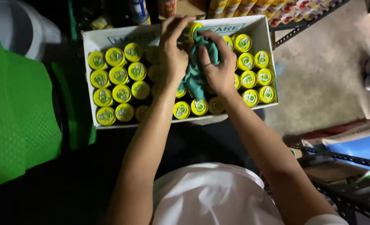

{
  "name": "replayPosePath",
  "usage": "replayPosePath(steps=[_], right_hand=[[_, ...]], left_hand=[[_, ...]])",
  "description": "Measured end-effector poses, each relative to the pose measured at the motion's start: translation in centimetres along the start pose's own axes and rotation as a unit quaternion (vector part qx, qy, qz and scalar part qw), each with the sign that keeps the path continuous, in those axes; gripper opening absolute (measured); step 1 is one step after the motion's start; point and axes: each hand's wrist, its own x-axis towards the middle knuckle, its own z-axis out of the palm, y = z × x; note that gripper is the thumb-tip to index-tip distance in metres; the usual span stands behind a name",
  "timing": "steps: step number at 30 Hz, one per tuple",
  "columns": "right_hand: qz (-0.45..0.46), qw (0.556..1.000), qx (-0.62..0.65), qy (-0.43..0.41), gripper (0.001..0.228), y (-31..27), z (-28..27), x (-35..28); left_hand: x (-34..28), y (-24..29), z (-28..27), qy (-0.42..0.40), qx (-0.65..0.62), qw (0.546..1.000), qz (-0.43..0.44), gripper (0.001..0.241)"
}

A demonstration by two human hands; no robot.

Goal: Wiping dust off canned goods with a cloth and stacking them onto a grocery shelf.

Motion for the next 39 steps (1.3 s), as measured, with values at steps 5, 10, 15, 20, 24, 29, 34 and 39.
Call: replayPosePath(steps=[5, 10, 15, 20, 24, 29, 34, 39], right_hand=[[0.003, 1.000, -0.012, -0.004, 0.034, -0.4, -0.3, 0.4], [-0.044, 0.997, -0.043, -0.049, 0.045, -0.7, -0.5, 0.1], [-0.030, 0.998, -0.052, -0.036, 0.038, -0.8, -0.1, 0.6], [-0.042, 0.996, -0.057, -0.060, 0.046, -0.4, -0.2, 0.3], [-0.008, 0.998, -0.057, -0.028, 0.046, -0.4, 0.1, 0.5], [-0.029, 0.996, -0.057, -0.054, 0.045, -0.7, 0.0, 0.5], [-0.061, 0.992, -0.059, -0.095, 0.049, -0.4, -0.2, 0.4], [-0.031, 0.996, -0.066, -0.042, 0.054, -0.5, 0.4, 0.4]], left_hand=[[0.6, 0.2, 0.2, 0.003, -0.011, 1.000, 0.001, 0.061], [0.3, 0.3, 0.2, 0.010, -0.051, 0.999, -0.015, 0.046], [0.8, 0.9, -0.6, 0.037, -0.032, 0.998, -0.026, 0.063], [0.7, 0.7, 0.0, 0.029, -0.030, 0.999, -0.019, 0.050], [0.8, 0.1, 0.1, 0.018, -0.016, 0.999, -0.024, 0.058], [0.9, 0.4, -0.1, 0.034, -0.017, 0.999, -0.030, 0.050], [0.6, 0.2, 0.1, 0.040, -0.041, 0.998, -0.029, 0.039], [0.6, 0.4, -0.4, 0.022, -0.028, 0.999, -0.029, 0.061]])
